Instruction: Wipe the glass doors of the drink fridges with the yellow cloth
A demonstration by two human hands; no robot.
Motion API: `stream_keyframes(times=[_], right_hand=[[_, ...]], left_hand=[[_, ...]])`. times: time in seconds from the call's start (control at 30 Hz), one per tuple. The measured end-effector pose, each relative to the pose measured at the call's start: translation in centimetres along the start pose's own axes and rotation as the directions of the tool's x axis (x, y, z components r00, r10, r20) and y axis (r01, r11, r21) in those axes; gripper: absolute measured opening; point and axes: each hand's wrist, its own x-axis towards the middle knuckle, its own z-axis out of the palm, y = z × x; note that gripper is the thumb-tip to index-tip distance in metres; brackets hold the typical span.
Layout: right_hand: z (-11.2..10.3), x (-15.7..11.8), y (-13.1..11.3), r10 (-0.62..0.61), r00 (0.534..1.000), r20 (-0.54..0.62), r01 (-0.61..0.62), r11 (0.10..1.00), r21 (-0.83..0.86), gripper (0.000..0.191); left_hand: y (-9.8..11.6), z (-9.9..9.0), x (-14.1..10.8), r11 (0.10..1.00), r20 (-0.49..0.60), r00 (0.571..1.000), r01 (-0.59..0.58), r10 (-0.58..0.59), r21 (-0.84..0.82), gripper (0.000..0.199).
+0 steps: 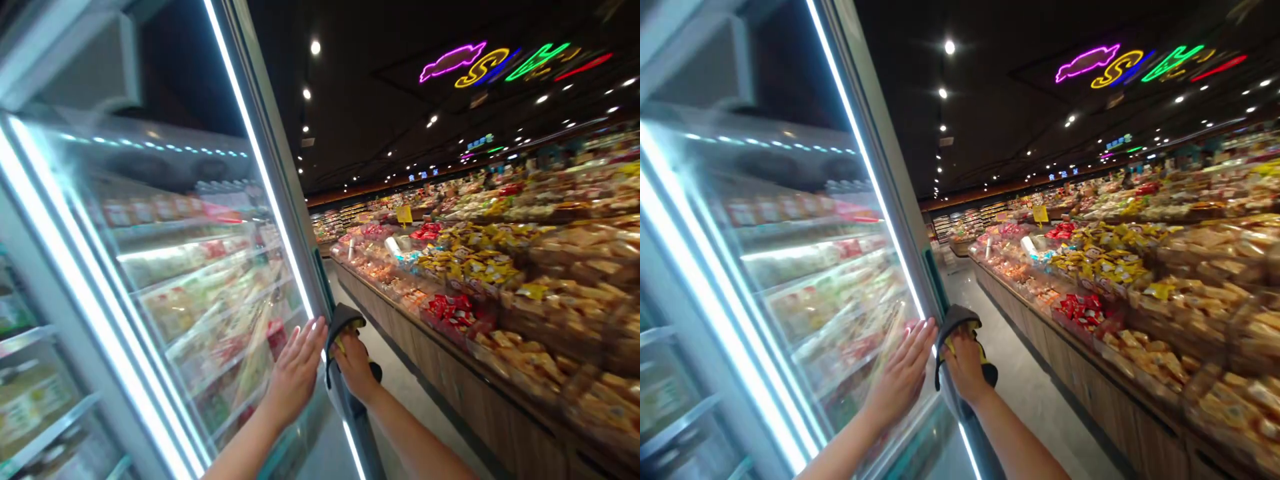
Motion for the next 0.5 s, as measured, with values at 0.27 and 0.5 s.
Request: stream_keyframes(times=[0.27, 0.5], right_hand=[[-0.1, 6.9, -8.9, -0.289, 0.956, 0.052, 0.291, 0.956, -0.042, 0.037], [-0.1, 8.7, -15.3, -0.403, 0.915, 0.036, 0.403, 0.915, -0.008, 0.034]], left_hand=[[-3.3, -7.0, 2.6, 0.995, 0.055, 0.994, 0.088, -0.091, 0.056, 0.075], [-6.2, -13.2, 5.1, 0.987, -0.023, 0.991, 0.131, -0.129, 0.088, 0.071]])
